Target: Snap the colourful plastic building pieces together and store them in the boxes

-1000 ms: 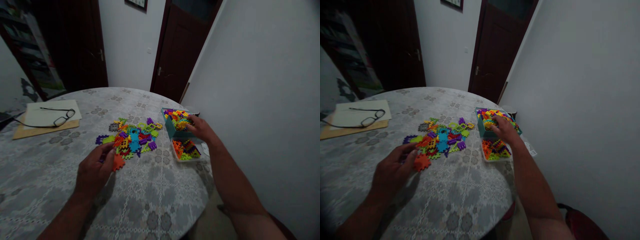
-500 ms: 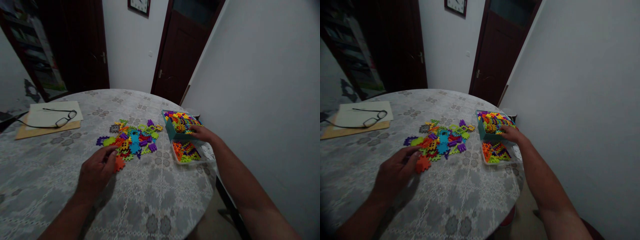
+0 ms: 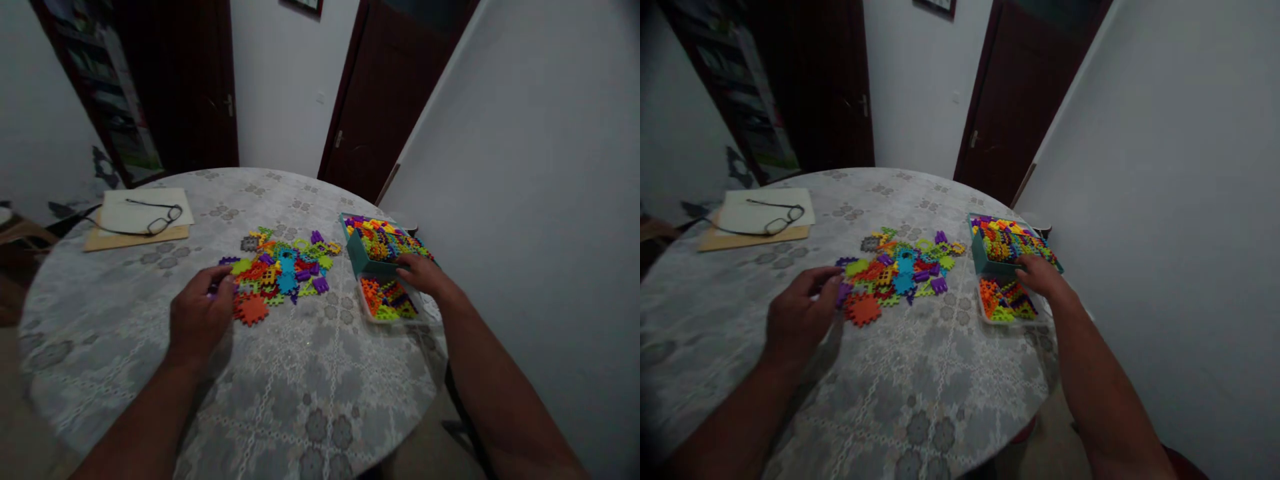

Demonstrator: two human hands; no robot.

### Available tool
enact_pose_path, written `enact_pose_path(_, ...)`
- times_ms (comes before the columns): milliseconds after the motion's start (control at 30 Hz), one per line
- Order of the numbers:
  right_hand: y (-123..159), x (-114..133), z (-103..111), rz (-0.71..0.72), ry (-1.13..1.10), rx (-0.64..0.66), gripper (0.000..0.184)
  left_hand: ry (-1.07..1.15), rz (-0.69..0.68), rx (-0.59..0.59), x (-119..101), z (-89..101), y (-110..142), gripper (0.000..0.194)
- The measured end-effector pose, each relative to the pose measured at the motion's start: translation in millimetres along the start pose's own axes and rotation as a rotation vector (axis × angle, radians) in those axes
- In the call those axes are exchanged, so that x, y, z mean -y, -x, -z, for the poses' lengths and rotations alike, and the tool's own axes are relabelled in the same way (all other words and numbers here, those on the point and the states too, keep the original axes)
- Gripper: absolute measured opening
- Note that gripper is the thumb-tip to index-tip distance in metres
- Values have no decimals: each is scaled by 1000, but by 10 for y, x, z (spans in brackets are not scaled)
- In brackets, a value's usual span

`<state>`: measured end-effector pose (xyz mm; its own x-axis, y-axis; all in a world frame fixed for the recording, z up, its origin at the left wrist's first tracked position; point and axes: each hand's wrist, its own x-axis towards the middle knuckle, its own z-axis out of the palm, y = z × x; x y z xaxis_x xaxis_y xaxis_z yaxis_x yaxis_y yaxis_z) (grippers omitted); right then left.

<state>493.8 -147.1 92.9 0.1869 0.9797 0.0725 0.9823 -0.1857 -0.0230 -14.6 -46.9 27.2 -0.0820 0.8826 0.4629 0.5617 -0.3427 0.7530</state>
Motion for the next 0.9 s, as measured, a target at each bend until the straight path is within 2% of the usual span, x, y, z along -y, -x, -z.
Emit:
enact_pose_path(100, 143, 256, -37, 47, -9, -181, 37, -18, 65, -36, 87, 13, -64, 30)
enact_pose_path(167, 251, 587, -64, 165, -117, -235, 37, -70, 74, -49, 175, 12, -109, 34)
enact_pose_path(267, 413, 1291, -147, 390, -311, -166, 31, -128, 69, -32, 298, -12, -145, 40)
enact_pose_path(367, 481, 2035, -356, 579, -434, -79, 28, -156, 44, 24, 378, -71, -128, 43)
enact_pose_path(433, 464, 2438, -562, 611, -491, -72, 31, -192, 10, 97, 413, -119, -93, 44)
enact_pose_path(500, 434, 2731, -790, 573, -553, -113, 39, -257, -13, 177, 438, -161, -52, 44)
enact_pose_path(567, 418, 2917, -1002, 530, -597, -185, 47, -325, -23, 240, 452, -191, -14, 42)
enact_pose_path(667, 431, 3032, -1226, 537, -583, -251, 53, -376, -34, 292, 443, -213, 22, 40)
enact_pose_path(767, 449, 3038, -1313, 561, -560, -243, 54, -356, -80, 338, 410, -227, 38, 36)
enact_pose_path(900, 439, 3025, -1307, 532, -588, -243, 53, -313, -170, 375, 363, -249, 67, 32)
